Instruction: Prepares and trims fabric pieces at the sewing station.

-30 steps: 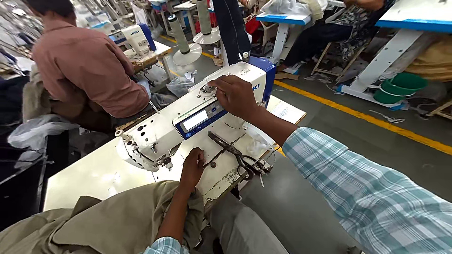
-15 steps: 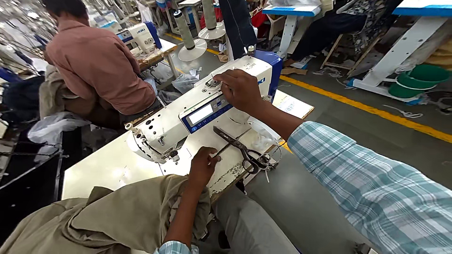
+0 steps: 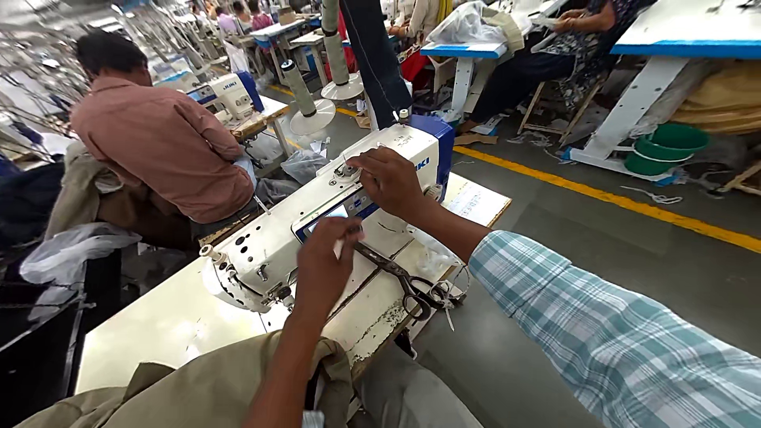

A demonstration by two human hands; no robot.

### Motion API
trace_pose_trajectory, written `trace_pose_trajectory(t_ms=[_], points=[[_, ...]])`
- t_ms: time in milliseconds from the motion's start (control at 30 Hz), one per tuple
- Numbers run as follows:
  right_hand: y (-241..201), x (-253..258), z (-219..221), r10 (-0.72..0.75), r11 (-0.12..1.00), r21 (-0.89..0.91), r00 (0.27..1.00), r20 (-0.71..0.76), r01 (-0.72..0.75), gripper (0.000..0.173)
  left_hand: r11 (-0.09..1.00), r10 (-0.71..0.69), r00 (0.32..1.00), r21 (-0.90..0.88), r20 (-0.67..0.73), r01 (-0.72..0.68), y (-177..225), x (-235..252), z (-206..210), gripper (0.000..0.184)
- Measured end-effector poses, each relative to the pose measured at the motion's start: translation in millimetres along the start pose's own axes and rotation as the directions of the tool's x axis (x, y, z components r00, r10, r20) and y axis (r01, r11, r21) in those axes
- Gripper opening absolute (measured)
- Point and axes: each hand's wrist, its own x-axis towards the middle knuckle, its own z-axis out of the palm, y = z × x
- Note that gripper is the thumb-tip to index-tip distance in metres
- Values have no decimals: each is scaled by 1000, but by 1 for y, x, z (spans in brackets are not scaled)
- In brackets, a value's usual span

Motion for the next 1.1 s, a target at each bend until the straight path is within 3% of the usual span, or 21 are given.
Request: trace_pose_trajectory(t_ms=[133, 300, 567, 767, 867, 967, 1100], points=[[1, 1, 1, -4, 999, 32, 1000, -13, 4, 32, 997, 72, 992, 27, -107, -69, -7, 93, -28, 23], [0, 3, -1, -17, 1000, 17, 1000, 24, 16, 30, 989, -97, 987, -102, 131, 111, -27, 144, -21, 19], [-5, 1, -11, -19, 1000, 15, 995, 98, 17, 31, 946, -153, 959, -245, 240, 212, -38, 146, -15, 20], [-6, -6, -9, 30, 998, 61, 999, 45, -33, 34, 952, -85, 972, -270, 220, 144, -42, 140, -14, 20], [-5, -6, -9, 130, 977, 173, 991, -24, -124, 20, 962, -31, 977, -259, 211, 87, -46, 138, -14, 20], [-3, 5, -13, 252, 915, 322, 968, 21, -245, 16, 959, -12, 979, -274, 206, 69, -48, 137, -14, 20], [3, 14, -15, 149, 920, 347, 982, 118, -181, 20, 938, -31, 986, -336, 164, 85, -48, 136, -11, 23]])
